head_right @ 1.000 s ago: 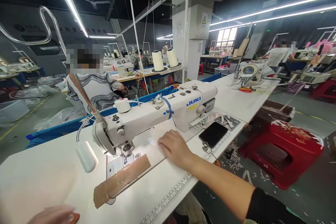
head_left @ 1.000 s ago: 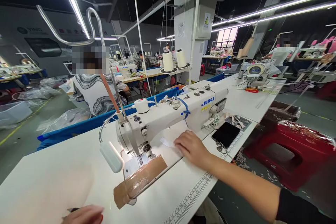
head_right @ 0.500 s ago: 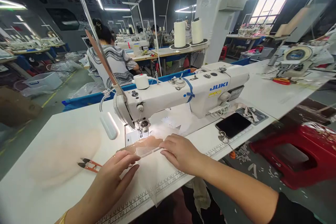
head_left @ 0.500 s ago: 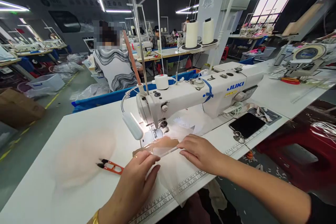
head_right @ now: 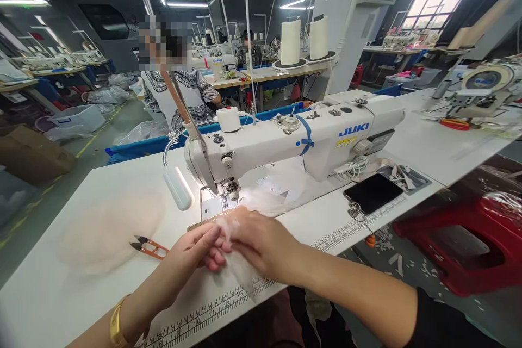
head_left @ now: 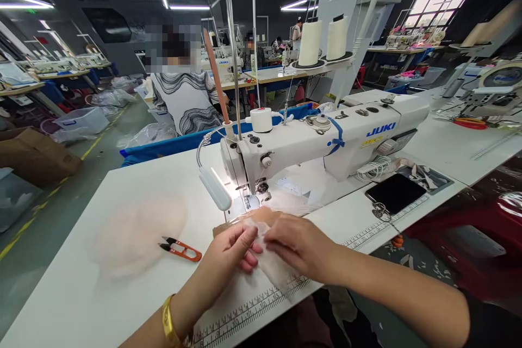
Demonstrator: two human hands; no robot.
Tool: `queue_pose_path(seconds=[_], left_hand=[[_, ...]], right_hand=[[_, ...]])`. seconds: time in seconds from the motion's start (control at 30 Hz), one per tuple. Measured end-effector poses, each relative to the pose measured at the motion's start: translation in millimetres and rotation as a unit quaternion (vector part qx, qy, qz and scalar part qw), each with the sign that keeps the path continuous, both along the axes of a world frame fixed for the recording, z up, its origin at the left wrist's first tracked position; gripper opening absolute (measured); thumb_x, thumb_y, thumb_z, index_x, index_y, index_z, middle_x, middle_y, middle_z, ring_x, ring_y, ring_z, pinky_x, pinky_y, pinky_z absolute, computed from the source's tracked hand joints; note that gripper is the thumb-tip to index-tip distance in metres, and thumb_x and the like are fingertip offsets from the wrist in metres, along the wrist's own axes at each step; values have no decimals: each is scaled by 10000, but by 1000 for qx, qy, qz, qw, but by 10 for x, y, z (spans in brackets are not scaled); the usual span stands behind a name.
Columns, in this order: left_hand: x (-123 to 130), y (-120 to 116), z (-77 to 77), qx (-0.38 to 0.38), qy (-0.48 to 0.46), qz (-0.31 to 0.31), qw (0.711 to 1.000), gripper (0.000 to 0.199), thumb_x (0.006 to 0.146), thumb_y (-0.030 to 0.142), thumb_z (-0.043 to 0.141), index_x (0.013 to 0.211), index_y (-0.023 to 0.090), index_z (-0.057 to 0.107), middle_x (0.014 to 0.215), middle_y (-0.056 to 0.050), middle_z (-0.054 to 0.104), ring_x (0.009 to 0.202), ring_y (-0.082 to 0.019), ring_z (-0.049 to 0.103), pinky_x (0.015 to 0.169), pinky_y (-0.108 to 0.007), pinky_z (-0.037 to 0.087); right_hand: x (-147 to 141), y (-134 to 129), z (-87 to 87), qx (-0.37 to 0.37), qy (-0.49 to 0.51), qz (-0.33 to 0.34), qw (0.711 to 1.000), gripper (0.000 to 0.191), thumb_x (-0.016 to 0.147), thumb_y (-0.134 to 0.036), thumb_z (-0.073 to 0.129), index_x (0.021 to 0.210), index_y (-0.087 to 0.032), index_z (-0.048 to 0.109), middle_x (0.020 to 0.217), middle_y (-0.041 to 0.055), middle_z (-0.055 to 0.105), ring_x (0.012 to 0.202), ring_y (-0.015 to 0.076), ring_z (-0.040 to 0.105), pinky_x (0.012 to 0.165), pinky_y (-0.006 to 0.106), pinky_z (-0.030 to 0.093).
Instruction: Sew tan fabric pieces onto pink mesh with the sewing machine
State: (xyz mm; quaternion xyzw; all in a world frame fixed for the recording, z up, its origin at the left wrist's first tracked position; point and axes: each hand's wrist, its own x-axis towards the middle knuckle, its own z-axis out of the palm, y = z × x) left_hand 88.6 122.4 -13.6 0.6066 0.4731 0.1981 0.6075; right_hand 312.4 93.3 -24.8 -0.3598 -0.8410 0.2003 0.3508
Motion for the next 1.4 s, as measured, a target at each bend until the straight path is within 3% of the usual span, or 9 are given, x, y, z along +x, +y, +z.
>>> queue_pose_path(seconds=[0.13,0.33,0.47,0.63,0.83,0.93,1.1,1.23,1.4], left_hand=[[3,34,-15,-38,-28,42,998,422,812,588,745,807,193,596,674,17,603,609,-135,571,610,-247,476],[-360,150,68,-20,86,18,996,298,817,482,695,791,211,572,617,53,516,572,-137,511,559,-239,391],[-460,204,188,123,246,-13,961,227,892,457,600,888,230,613,755,15,633,704,-188,580,622,-274,386],[-199,210,139,240,305,-43,920,194,897,415,599,945,226,587,825,0,654,759,-219,589,658,-312,372],[-87,302,-23,219,227,-44,948,208,913,334,553,737,228,519,744,16,613,721,-196,558,654,-307,389],[-100,302,-48,249,184,-29,951,230,953,357,514,762,228,525,798,0,615,770,-206,563,695,-322,418],[-125,231,-122,294,195,-37,935,208,944,423,580,881,229,538,904,-25,616,829,-230,551,731,-348,416],[-139,226,-177,327,227,-75,914,255,947,377,550,760,224,469,860,-34,584,806,-233,520,715,-351,385],[-124,294,-110,246,160,-27,955,160,953,336,499,833,231,512,815,-8,593,739,-201,533,674,-322,405]], right_hand=[[-59,-32,-33,-13,10,77,997,206,1057,-236,524,1248,-217,598,1087,52,713,971,177,632,876,301,512],[19,42,-294,80,-106,50,990,165,1029,-158,497,1091,-199,644,1020,78,712,910,213,565,819,351,500],[31,22,-339,95,-101,48,989,168,1024,-144,513,1117,-208,637,1048,82,694,941,206,561,837,349,497],[43,-25,-284,97,-119,68,986,160,1013,-133,522,1118,-189,629,1054,83,676,949,208,561,847,358,484],[238,47,-50,24,-138,105,985,134,1034,-225,557,1135,-189,637,977,68,654,902,206,551,827,349,463],[177,221,33,-20,-97,55,994,280,1008,-345,651,1241,-196,604,1098,90,657,998,235,550,859,361,473],[-98,528,-39,-118,-133,8,984,263,864,-209,819,1063,-195,647,965,32,662,922,222,574,807,331,453],[-161,631,-123,-160,-96,15,982,218,859,-78,773,979,-190,630,800,-31,642,808,175,570,770,297,417],[-133,591,-133,-174,-35,-21,984,143,943,-125,666,839,-198,599,805,-22,620,811,169,556,724,281,396]])
